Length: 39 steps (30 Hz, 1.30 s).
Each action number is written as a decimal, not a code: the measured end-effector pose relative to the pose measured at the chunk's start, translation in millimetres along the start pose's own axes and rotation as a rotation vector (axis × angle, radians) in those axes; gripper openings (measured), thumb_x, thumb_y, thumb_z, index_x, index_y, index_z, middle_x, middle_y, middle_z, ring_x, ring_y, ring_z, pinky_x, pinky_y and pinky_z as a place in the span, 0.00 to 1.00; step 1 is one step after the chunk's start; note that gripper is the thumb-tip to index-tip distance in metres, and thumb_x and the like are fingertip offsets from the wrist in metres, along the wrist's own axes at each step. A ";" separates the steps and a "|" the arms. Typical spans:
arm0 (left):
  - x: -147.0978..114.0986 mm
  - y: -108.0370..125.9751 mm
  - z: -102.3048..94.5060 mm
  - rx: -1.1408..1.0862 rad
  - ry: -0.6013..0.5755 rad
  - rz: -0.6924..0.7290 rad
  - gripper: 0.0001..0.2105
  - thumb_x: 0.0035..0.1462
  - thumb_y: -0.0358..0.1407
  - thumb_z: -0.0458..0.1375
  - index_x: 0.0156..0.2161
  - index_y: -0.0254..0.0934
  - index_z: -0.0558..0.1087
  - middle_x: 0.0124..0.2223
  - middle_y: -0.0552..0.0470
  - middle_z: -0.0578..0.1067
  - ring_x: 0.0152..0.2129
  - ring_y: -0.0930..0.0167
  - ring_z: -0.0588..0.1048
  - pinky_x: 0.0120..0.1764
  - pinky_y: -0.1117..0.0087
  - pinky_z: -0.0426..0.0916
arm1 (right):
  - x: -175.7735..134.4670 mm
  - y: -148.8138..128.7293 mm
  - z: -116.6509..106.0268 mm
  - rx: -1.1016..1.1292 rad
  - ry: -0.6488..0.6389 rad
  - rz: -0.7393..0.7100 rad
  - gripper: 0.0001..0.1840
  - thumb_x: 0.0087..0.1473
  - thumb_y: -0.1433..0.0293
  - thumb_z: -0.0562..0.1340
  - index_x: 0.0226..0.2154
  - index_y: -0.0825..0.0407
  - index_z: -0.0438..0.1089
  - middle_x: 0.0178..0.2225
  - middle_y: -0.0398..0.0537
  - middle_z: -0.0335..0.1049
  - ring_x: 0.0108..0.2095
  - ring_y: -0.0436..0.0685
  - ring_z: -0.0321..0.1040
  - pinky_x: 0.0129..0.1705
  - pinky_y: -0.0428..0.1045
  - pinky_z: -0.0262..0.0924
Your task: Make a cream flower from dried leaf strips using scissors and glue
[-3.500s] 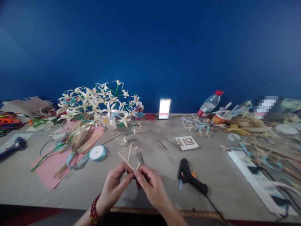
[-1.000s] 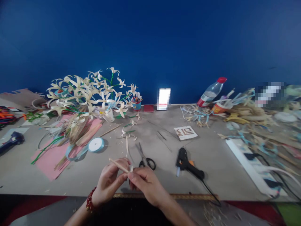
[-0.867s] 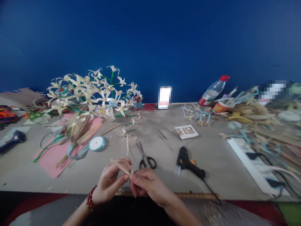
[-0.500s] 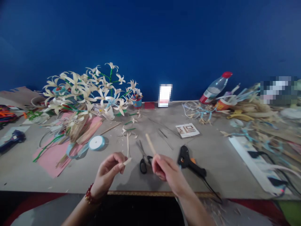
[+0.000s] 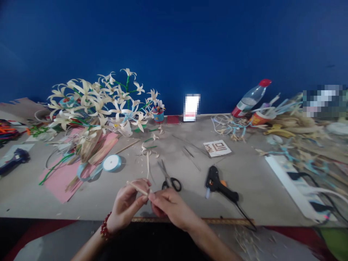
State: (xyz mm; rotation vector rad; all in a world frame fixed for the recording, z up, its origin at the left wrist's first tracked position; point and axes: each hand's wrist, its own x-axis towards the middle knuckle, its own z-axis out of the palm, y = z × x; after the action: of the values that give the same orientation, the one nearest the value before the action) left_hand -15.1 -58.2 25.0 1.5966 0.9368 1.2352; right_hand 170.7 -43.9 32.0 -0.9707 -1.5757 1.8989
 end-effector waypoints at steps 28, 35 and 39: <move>23.6 -4.6 -3.7 -0.271 -0.091 -0.305 0.10 0.59 0.39 0.62 0.43 0.35 0.73 0.37 0.49 0.72 0.32 0.71 0.69 0.37 0.71 0.65 | 5.6 0.4 -24.5 0.117 0.230 0.025 0.15 0.50 0.59 0.70 0.29 0.52 0.68 0.22 0.38 0.64 0.23 0.48 0.55 0.25 0.44 0.48; 12.9 -14.7 18.5 0.004 0.160 -0.001 0.02 0.59 0.31 0.62 0.38 0.37 0.76 0.42 0.46 0.73 0.43 0.65 0.73 0.46 0.64 0.68 | 9.4 4.2 -7.7 0.237 0.369 -0.031 0.15 0.49 0.60 0.69 0.27 0.51 0.66 0.22 0.41 0.71 0.22 0.48 0.61 0.27 0.44 0.54; 13.3 -10.3 19.6 0.115 0.203 0.060 0.04 0.61 0.28 0.59 0.38 0.38 0.75 0.41 0.47 0.75 0.40 0.66 0.75 0.43 0.65 0.69 | 5.8 0.1 -6.5 0.092 0.367 -0.096 0.10 0.53 0.63 0.67 0.29 0.52 0.69 0.25 0.42 0.71 0.27 0.51 0.66 0.32 0.46 0.59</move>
State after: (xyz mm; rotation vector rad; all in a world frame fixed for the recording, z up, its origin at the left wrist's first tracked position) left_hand 6.5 -46.4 17.2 1.6197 1.1112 1.4285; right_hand 172.0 -35.6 30.1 -1.1086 -1.2857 1.6034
